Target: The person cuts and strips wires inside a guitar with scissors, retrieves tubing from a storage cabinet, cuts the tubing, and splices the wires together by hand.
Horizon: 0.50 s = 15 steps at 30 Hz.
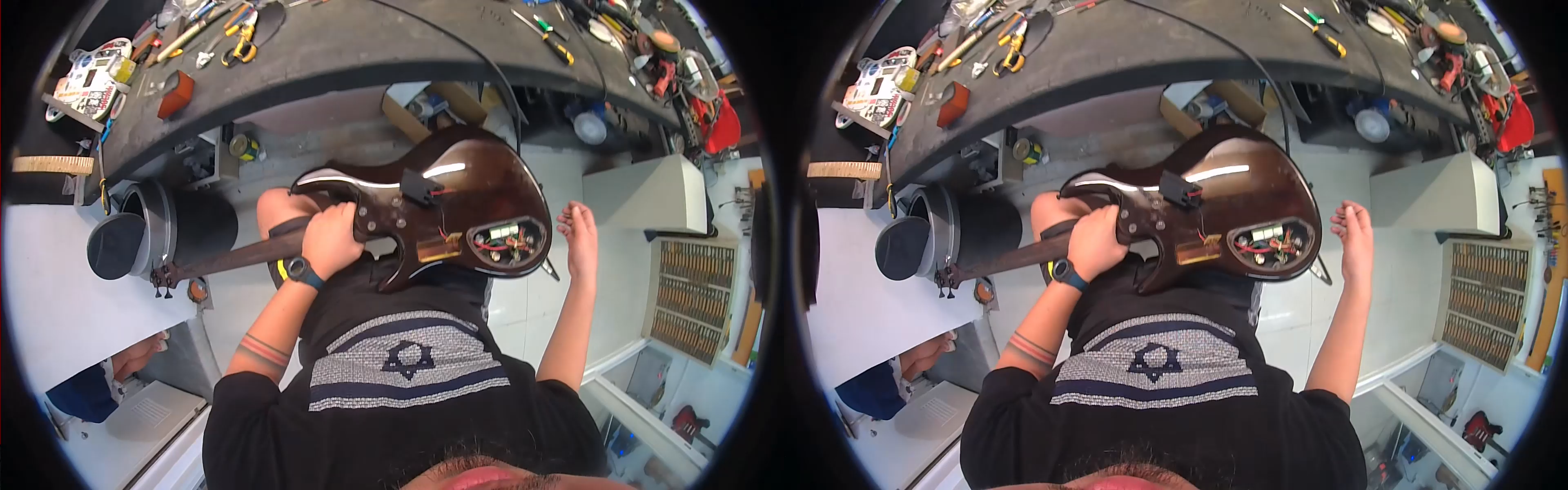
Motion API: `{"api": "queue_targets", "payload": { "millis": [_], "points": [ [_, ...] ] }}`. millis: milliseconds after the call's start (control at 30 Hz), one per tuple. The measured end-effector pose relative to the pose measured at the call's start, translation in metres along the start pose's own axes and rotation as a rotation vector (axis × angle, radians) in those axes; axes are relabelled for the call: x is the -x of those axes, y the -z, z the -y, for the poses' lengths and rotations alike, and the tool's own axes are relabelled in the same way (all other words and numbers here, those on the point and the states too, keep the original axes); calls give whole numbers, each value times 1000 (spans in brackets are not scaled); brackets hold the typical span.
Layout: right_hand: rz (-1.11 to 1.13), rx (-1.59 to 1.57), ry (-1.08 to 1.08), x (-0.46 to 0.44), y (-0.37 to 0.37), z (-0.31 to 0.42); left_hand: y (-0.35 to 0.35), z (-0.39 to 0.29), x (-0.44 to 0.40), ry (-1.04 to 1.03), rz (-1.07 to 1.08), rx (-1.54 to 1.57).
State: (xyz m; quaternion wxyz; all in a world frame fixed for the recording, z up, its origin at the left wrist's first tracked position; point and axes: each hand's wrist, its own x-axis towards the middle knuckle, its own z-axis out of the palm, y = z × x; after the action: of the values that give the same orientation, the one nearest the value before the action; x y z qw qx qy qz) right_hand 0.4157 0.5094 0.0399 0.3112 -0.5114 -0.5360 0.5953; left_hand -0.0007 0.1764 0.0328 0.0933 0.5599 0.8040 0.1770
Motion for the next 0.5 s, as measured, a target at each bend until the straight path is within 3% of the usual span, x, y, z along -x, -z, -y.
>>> {"api": "queue_targets", "payload": {
  "millis": [200, 300, 500],
  "points": [
    [188, 109, -110, -11, -48, 27, 4, 0, 3, 30, 20, 27],
    [271, 205, -21, -19, -59, 22, 3, 0, 5, 21, 3, 21],
    [259, 311, -5, -20, -62, 29, 5, 0, 8, 49, 29, 0]
  ]
}}
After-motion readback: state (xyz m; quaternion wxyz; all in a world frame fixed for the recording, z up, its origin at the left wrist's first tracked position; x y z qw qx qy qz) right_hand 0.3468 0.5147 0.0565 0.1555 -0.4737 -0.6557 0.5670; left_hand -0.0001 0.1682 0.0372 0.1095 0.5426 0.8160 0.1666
